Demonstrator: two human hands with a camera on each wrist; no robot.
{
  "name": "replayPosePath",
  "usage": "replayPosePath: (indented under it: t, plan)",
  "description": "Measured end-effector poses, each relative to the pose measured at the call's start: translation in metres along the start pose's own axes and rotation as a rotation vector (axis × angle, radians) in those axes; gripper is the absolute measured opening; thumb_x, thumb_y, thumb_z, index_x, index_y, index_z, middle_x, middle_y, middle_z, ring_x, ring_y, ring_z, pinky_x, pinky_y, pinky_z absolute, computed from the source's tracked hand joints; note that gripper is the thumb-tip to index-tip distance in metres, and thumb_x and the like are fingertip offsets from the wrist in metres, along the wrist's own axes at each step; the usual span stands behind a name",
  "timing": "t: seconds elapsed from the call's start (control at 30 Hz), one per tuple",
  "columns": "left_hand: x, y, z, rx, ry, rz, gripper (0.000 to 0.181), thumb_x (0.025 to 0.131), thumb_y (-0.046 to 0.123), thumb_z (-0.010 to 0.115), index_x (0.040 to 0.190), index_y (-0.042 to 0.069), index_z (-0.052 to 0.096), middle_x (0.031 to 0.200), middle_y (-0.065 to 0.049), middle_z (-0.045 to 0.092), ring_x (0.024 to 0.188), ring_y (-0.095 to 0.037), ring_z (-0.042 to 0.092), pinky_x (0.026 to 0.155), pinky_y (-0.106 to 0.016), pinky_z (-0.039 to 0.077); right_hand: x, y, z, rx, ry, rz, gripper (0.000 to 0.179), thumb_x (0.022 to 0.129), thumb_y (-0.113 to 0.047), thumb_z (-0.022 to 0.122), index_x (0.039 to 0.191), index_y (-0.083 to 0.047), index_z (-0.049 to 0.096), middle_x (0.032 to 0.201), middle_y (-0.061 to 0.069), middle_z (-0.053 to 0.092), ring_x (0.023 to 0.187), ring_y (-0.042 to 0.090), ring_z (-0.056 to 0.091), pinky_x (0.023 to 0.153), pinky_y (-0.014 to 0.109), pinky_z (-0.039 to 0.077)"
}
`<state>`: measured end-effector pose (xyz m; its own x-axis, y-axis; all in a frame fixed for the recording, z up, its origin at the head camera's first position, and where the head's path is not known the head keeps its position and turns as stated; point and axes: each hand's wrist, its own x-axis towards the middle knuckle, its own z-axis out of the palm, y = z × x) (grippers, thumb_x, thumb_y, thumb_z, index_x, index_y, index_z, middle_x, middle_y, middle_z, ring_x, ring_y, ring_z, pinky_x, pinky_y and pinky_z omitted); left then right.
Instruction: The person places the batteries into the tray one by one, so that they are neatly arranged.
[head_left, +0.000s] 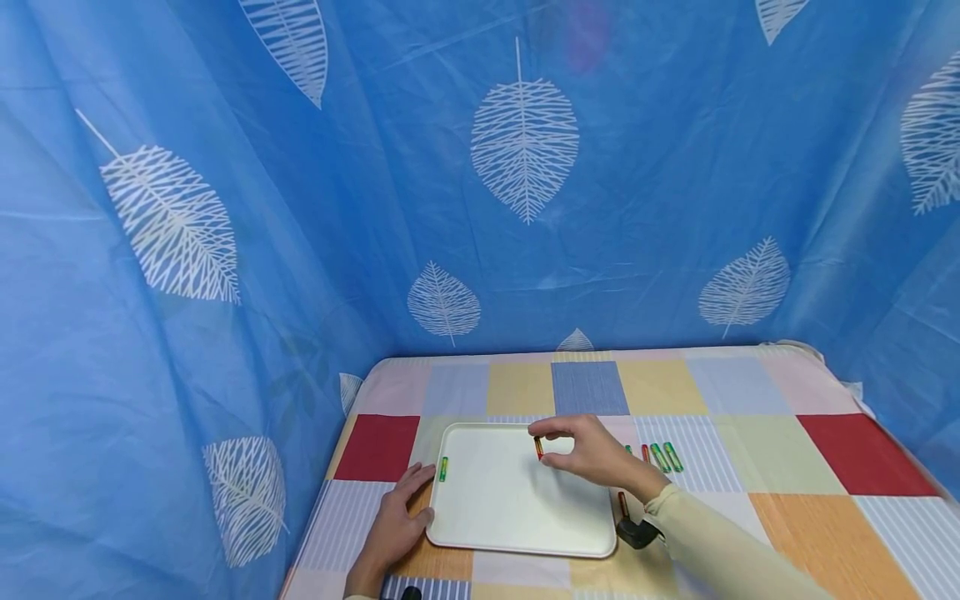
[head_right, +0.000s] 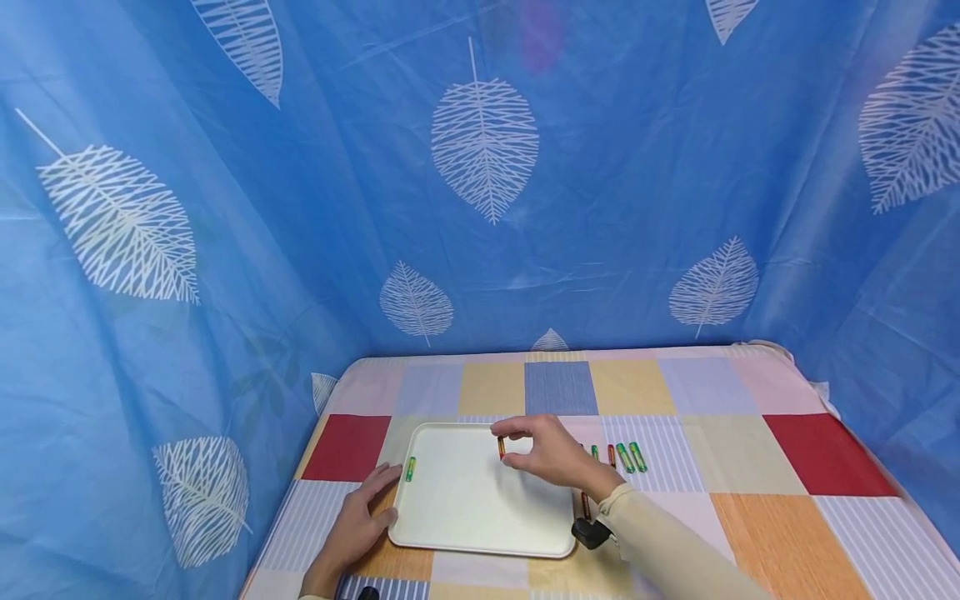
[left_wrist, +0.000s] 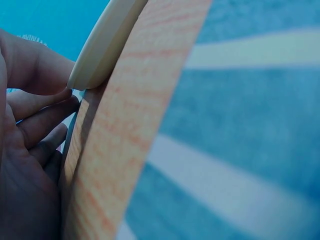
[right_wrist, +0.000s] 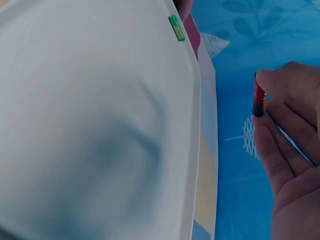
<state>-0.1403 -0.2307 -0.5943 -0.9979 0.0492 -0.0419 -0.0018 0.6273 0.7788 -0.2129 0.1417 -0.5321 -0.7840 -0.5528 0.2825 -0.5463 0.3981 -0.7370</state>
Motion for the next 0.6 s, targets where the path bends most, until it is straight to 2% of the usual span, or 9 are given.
replayPosePath:
  t: [0.3, 0.6]
  plan:
    - [0.001, 0.000, 0.000, -0.009, 0.000, -0.016, 0.068, 0.088, 0.003, 0.077, 0.154, 0.012, 0.064, 0.166, -0.018, 0.054, 0.161, -0.048, 0.037, 0.127, -0.074, 0.030, 0.019, -0.006, 0.029, 0.043, -0.043, -0.013, 0.041, 0.094, -0.009, 0.083, 0.134, -0.013, 0.077, 0.131, 0.009, 0.080, 0.117, 0.031, 0.077, 0.105, 0.042, 0.062]
    - [0.001, -0.001, 0.000, -0.014, 0.006, -0.007, 0.068, 0.088, 0.002, 0.075, 0.154, 0.011, 0.064, 0.166, -0.019, 0.054, 0.161, -0.049, 0.036, 0.126, -0.076, 0.029, 0.032, -0.004, 0.060, 0.035, -0.022, -0.053, 0.042, 0.091, -0.003, 0.081, 0.133, -0.002, 0.076, 0.129, 0.011, 0.080, 0.114, 0.030, 0.078, 0.103, 0.038, 0.063]
